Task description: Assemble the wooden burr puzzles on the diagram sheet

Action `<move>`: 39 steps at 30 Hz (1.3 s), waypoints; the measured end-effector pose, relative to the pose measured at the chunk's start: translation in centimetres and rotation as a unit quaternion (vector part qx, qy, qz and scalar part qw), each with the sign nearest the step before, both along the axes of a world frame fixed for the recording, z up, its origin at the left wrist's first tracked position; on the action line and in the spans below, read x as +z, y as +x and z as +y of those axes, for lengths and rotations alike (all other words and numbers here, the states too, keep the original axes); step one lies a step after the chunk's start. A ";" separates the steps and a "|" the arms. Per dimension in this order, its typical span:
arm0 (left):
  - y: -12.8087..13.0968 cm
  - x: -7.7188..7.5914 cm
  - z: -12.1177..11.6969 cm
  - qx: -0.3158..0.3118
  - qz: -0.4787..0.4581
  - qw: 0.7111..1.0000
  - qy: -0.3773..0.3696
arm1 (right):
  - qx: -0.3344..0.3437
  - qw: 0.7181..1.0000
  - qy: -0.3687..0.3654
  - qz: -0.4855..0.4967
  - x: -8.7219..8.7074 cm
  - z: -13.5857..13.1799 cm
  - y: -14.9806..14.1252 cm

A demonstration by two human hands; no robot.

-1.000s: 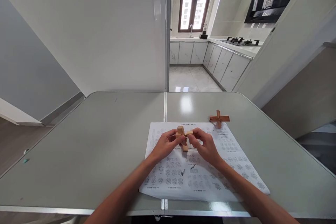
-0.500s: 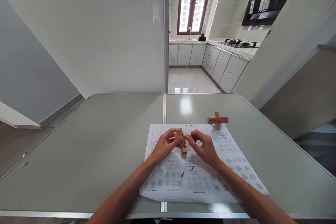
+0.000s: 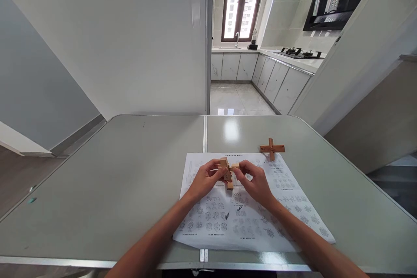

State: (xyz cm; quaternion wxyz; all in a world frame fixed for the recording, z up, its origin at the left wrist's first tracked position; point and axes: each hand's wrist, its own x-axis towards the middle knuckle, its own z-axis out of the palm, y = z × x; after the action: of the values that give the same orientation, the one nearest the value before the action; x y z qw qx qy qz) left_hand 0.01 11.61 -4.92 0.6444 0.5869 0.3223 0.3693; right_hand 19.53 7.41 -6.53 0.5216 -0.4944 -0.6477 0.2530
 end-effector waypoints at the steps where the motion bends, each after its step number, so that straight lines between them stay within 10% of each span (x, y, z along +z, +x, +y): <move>1: 0.0 0.0 0.0 0.003 0.001 1.000 -0.001 | 0.002 1.000 -0.002 0.003 0.0 0.0 0.0; 13: -0.3 0.9 0.0 0.019 0.015 1.000 -0.014 | 0.039 0.998 -0.040 0.017 0.2 0.0 0.3; 27: -0.8 0.2 0.8 0.049 0.011 0.999 -0.010 | 0.113 0.967 -0.073 -0.217 -0.8 0.6 2.1; 39: -1.1 0.3 0.8 0.041 0.043 0.998 0.010 | 0.120 0.972 -0.183 0.088 1.0 1.0 3.0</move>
State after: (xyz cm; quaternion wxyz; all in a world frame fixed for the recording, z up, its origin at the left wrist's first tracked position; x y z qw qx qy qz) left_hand -1.07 12.38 -4.61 0.6080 0.5952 0.3700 0.3732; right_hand 22.49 8.40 -5.57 0.4431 -0.4759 -0.5964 0.4706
